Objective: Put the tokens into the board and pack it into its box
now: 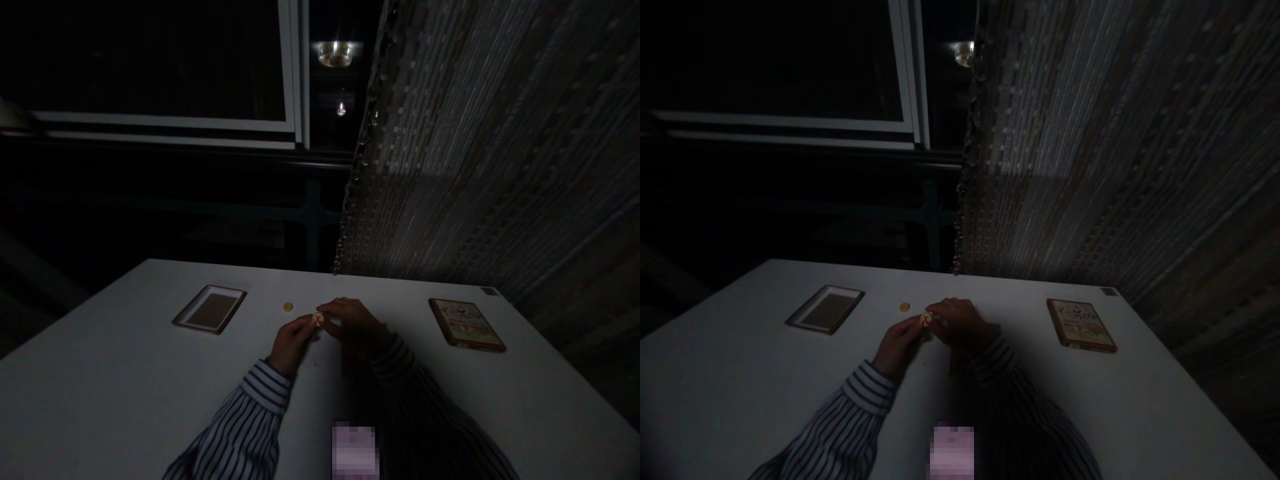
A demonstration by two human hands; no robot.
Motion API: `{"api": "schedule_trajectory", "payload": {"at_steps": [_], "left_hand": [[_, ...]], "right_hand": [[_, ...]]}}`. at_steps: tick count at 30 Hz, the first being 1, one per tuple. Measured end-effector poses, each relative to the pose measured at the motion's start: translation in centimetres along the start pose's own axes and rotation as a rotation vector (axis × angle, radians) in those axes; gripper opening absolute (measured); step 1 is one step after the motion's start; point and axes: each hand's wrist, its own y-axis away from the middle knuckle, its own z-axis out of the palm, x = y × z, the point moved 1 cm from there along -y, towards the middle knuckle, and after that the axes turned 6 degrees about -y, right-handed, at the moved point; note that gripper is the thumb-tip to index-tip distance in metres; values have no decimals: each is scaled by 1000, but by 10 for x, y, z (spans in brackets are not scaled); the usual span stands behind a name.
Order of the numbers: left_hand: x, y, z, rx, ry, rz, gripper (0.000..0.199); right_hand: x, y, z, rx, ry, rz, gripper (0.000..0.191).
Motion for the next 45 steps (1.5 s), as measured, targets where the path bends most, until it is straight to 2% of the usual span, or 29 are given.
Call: {"api": "schedule_trajectory", "payload": {"at_steps": [7, 14, 21, 32, 37, 45], "left_hand": [[3, 2, 3, -8, 13, -29, 33], [5, 7, 11, -44, 22, 4, 34], [12, 16, 24, 26, 71, -43, 33], [3, 15, 41, 63, 69, -26, 36], [5, 14, 51, 42, 135, -22, 32], [4, 14, 54, 88, 97, -15, 31]], "right_hand": [[-4, 4, -5, -31, 70, -42, 26], [-10, 14, -17, 43, 100, -76, 26], [-9, 23, -21, 40, 144, -28, 25], [-4, 39, -27, 84, 158, -21, 25], [-3, 44, -32, 60, 198, 11, 23], [-3, 45, -34, 54, 198, 3, 22]]}}
